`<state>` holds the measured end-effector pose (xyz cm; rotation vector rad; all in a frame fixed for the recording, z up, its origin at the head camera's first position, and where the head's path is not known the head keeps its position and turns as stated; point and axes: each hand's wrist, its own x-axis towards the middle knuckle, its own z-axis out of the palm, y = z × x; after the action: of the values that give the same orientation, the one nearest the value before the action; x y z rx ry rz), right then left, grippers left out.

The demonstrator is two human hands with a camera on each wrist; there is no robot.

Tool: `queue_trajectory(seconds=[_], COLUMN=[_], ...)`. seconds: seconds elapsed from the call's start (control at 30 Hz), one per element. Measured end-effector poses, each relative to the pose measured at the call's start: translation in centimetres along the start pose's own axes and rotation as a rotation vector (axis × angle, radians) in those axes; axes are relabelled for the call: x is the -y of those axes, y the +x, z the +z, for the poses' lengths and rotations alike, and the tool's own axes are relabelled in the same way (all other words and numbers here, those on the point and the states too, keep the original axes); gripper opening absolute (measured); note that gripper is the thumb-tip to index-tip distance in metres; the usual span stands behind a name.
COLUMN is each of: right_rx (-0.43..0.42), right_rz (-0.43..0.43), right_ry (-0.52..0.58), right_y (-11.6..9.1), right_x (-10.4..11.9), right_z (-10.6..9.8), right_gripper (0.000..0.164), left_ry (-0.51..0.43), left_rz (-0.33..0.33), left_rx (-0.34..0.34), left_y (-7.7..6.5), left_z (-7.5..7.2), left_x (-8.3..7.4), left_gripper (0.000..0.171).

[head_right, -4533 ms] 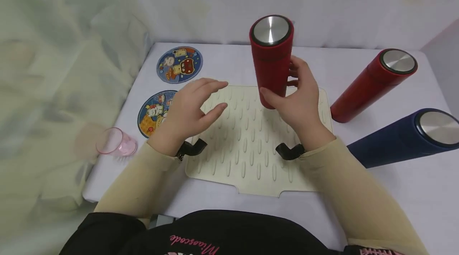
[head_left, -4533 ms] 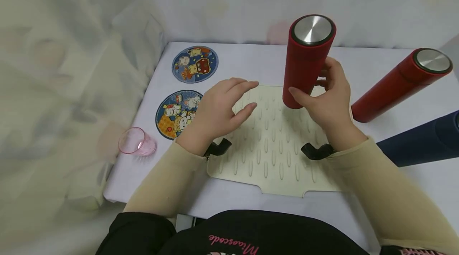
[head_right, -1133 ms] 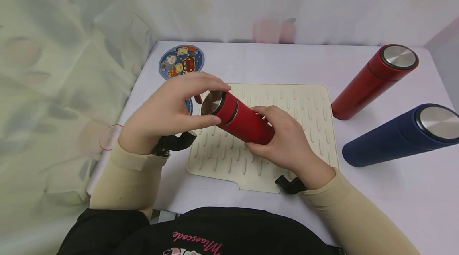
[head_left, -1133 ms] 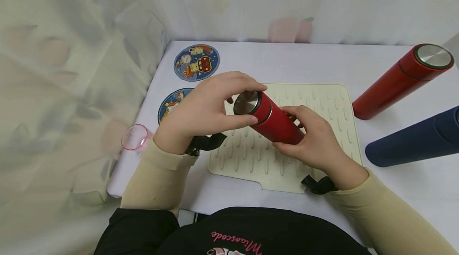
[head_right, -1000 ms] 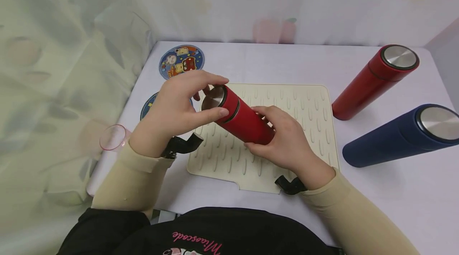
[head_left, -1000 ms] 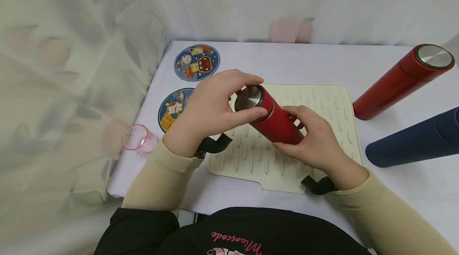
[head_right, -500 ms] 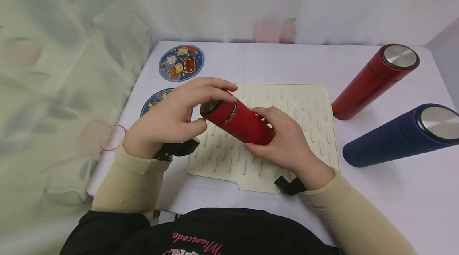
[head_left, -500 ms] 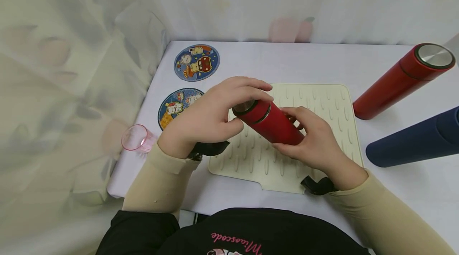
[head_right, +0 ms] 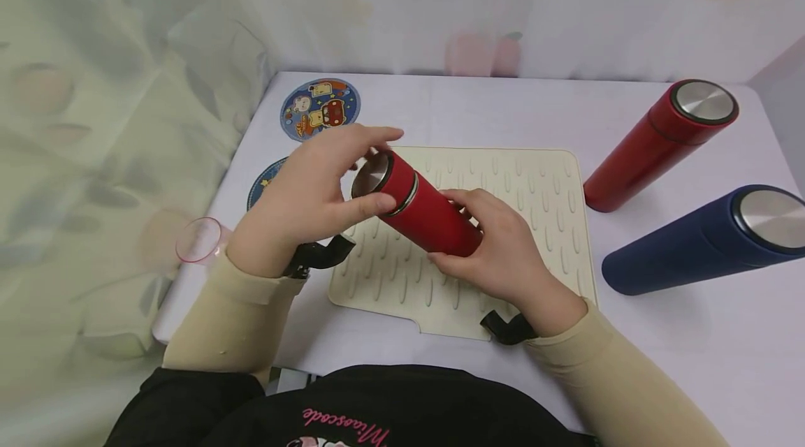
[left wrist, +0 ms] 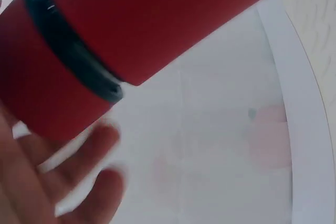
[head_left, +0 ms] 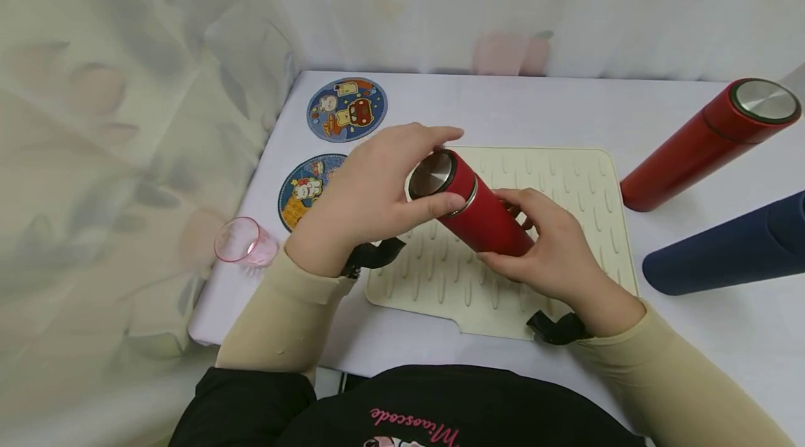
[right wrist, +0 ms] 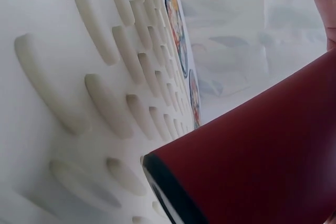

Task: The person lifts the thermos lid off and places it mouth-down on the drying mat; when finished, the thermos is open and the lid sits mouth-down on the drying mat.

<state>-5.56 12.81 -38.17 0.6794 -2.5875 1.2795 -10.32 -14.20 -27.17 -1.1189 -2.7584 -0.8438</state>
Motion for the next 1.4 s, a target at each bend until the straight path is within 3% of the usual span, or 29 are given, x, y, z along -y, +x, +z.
queue_trajectory(seconds=[0.13,0.27,0.57,0.8,0.97,1.3,1.4], right_rx=[-0.003,-0.007,0.004,-0.007,-0.012,-0.033,-0.065], right_rz=[0.005,0.008,0.005,-0.002,0.005,0.042,0.062], right_ry=[-0.001,-0.003,0.0,-0.006,-0.011,-0.008,0.022], right_y=[0.0,0.0,0.0,-0.1,-0.3,-0.5,-0.5], right_x=[-0.1,-0.2,-0.2,-0.2,-0.2,-0.3,-0.5], right_z=[0.0,0.0,0.0,-0.1,-0.1,-0.6,-0.9], right_gripper=[0.078,0.078,0.077,0.079,0.08,0.084,0.084], left_ry=[-0.181,-0.267,-0.292,-0.266,-0.232,-0.192,-0.149], left_rz=[0.212,0.273,0.237,0.222,0.163,0.075,0.034], left_rx=[0.021,0.041,0.022,-0.034,-0.063,-0.262,-0.281], left_y=[-0.2,-0.3,-0.3,0.0,0.0,-0.4,-0.5], left_z=[0.2,0.2,-0.1,0.1,0.4,0.6,0.8], left_x=[0.5,0.8,1.0,1.4,1.5,2.2,2.5], left_gripper=[0.063,0.067,0.055,0.049,0.049,0.048,0.048])
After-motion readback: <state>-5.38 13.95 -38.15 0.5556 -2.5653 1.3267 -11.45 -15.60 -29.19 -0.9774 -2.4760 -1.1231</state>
